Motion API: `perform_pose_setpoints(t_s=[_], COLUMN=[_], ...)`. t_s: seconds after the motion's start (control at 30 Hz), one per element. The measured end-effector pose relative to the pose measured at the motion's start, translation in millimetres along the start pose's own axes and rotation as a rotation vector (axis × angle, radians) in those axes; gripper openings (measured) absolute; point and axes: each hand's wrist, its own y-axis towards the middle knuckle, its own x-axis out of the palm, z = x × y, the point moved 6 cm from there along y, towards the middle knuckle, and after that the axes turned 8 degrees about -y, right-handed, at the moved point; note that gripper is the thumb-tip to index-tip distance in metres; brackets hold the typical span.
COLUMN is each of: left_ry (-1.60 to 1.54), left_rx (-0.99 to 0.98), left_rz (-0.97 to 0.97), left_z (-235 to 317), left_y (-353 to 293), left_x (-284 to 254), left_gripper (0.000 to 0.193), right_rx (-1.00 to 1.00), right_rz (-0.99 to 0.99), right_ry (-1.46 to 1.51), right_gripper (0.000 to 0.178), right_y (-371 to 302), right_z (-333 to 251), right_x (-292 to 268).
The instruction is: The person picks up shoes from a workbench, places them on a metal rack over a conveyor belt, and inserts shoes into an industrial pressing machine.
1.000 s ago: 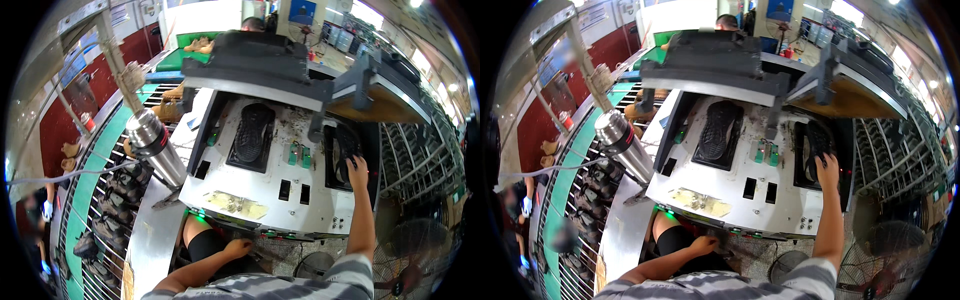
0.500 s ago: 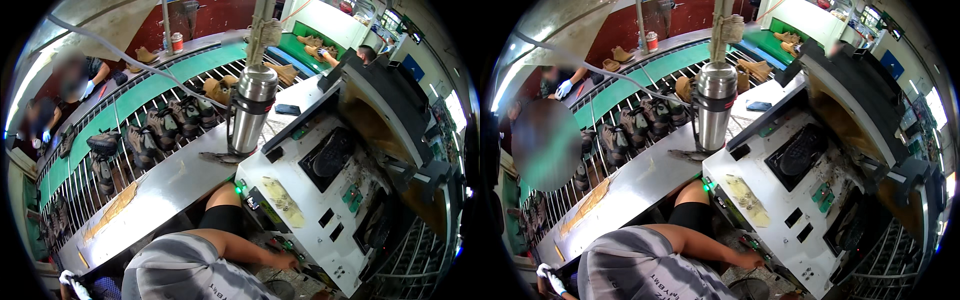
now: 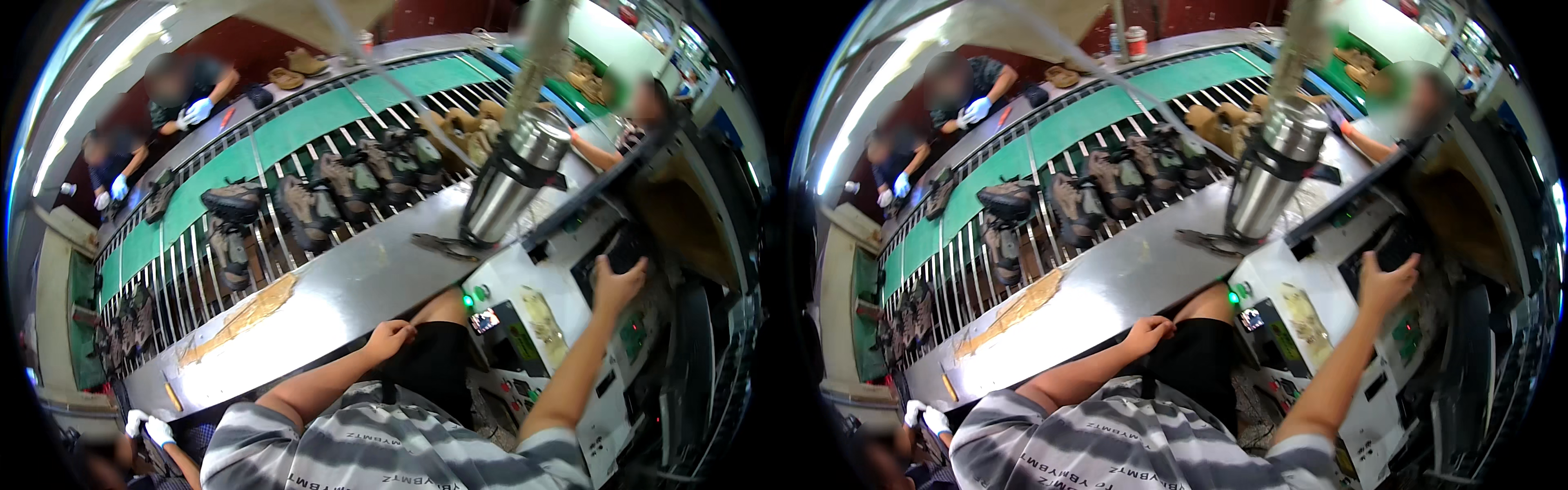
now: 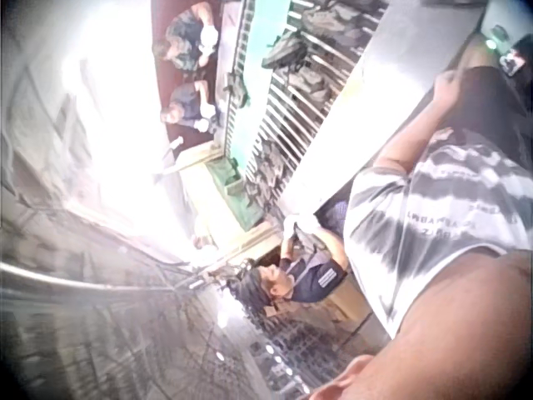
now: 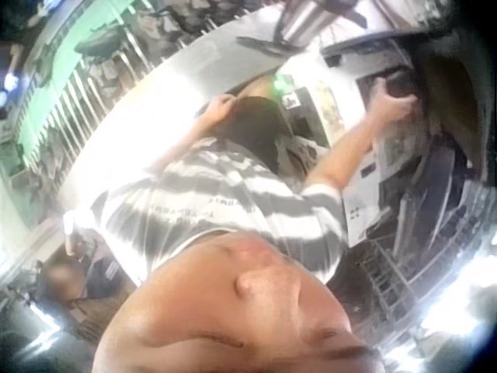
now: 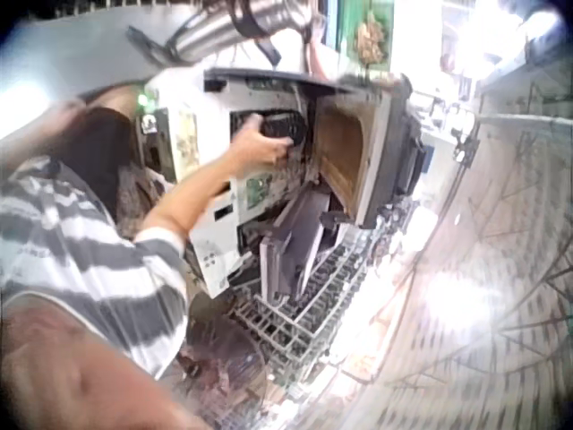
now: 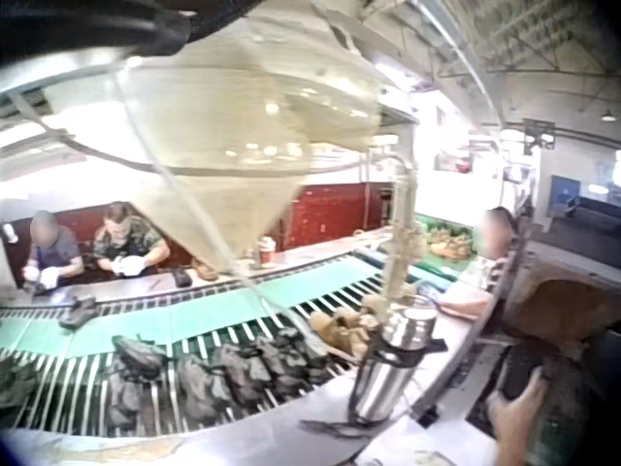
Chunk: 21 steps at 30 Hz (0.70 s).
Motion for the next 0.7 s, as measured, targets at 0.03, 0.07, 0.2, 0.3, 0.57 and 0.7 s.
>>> perform_pose_setpoints(t_s=[0.03,0.07,0.2,0.3,0.57,0.7], left_ry=[-0.035,-0.100,-0.326,-0.405,-0.622,-0.503], left_rx=[-0.006,0.008,0.063,0.067,0.097,0.219], left_rz=[0.099,0.130,0.270,0.336,-0.197,-0.473], left_z=[-11,-11,-25,-35,5,46], left_y=[-12,-21,-66,-93,-61,-44], left_x=[-28,-50,-110,-130,-49,2], left_gripper=[0.029,0.028,0.025,0.023,0.025,0.055], right_rx=[0.228,0.264,0.435,0.296,0.292,0.328], right_rz=[-0.159,-0.277,-0.552,-0.383,0.204,0.147], right_ry=[-0.079,-0.060,-0.015,-0.091,0.368,0.730], right_gripper=[0.108,0.110,0.113,0.103,0.084,0.048], right_y=[30,56,123,107,-104,-167], right_z=[16,43,161,152,42,15], right_x=[24,58,186,172,-44,-65])
